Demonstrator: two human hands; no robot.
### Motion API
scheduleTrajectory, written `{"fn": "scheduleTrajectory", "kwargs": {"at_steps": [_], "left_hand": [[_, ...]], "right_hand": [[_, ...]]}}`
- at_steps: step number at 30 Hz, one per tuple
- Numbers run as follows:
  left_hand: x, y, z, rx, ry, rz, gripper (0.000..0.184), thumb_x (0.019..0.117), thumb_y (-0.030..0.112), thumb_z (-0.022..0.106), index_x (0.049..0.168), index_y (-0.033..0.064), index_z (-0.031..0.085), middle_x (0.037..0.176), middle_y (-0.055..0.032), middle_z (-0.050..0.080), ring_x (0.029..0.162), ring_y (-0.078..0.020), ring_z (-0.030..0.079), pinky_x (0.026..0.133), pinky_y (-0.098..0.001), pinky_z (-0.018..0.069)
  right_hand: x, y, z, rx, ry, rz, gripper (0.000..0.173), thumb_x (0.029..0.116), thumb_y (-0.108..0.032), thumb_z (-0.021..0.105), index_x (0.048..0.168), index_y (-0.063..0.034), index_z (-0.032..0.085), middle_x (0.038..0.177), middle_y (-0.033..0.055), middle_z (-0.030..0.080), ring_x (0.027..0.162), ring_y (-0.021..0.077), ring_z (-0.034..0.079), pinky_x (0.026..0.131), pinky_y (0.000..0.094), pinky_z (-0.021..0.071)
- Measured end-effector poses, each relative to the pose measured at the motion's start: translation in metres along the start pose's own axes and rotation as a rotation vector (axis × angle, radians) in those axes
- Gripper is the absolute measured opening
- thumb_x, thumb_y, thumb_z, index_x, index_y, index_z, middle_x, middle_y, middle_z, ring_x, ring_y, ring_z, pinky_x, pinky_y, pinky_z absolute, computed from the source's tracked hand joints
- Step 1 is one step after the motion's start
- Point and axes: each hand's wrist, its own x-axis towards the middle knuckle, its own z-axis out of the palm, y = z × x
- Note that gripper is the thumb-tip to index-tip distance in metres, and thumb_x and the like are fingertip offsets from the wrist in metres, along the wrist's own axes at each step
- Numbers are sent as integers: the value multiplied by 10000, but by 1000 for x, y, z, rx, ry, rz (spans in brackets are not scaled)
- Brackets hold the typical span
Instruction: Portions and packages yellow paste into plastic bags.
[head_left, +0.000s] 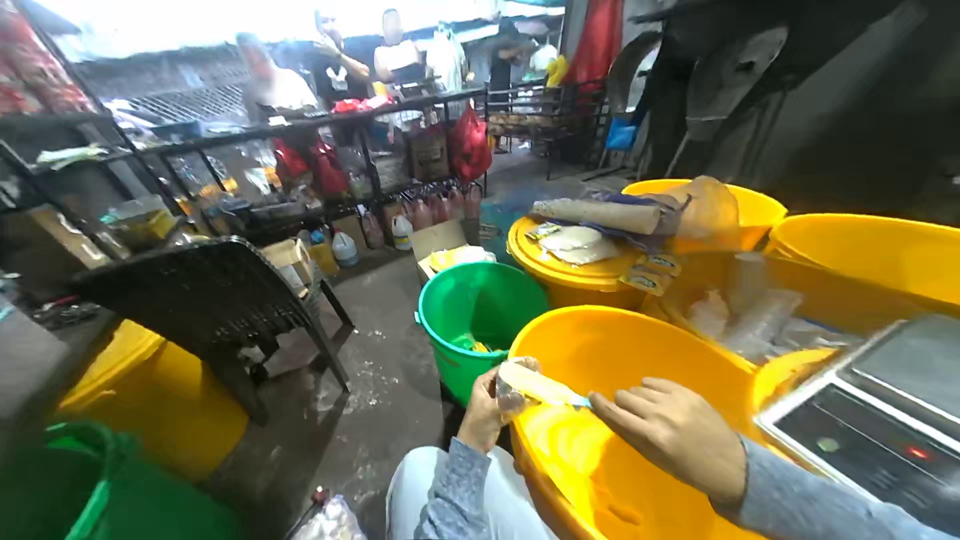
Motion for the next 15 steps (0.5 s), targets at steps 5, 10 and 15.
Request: {"fn": "scheduleTrajectory", "kwargs": {"at_steps": [5,10,15], "left_hand": [[0,-2,-7,32,-43,33,842,608,549,926,1200,15,656,1038,-34,752,911,-102,719,814,-292,602],[-3,0,-1,146,-79,8,822,664,539,889,1208,-20,628,1014,11,745,885,-53,707,807,-259,591],[2,-4,10,187,5,57,641,744,223,848,1252,-70,591,1083,-32,730,971,-56,694,893,-265,575]], "right_hand": [[-2,1,3,35,-51,-28,297,1022,-181,457,799,-106,637,529,2,504,430,166,507,420,308,413],[7,13,-5,119,-184,9,273,945,-242,542,722,-126,647,518,1,529,421,164,542,388,325,416],[14,-1,-9,199,-266,281,185,866,-260,683,732,-134,700,549,26,596,478,214,628,412,408,485]]}}
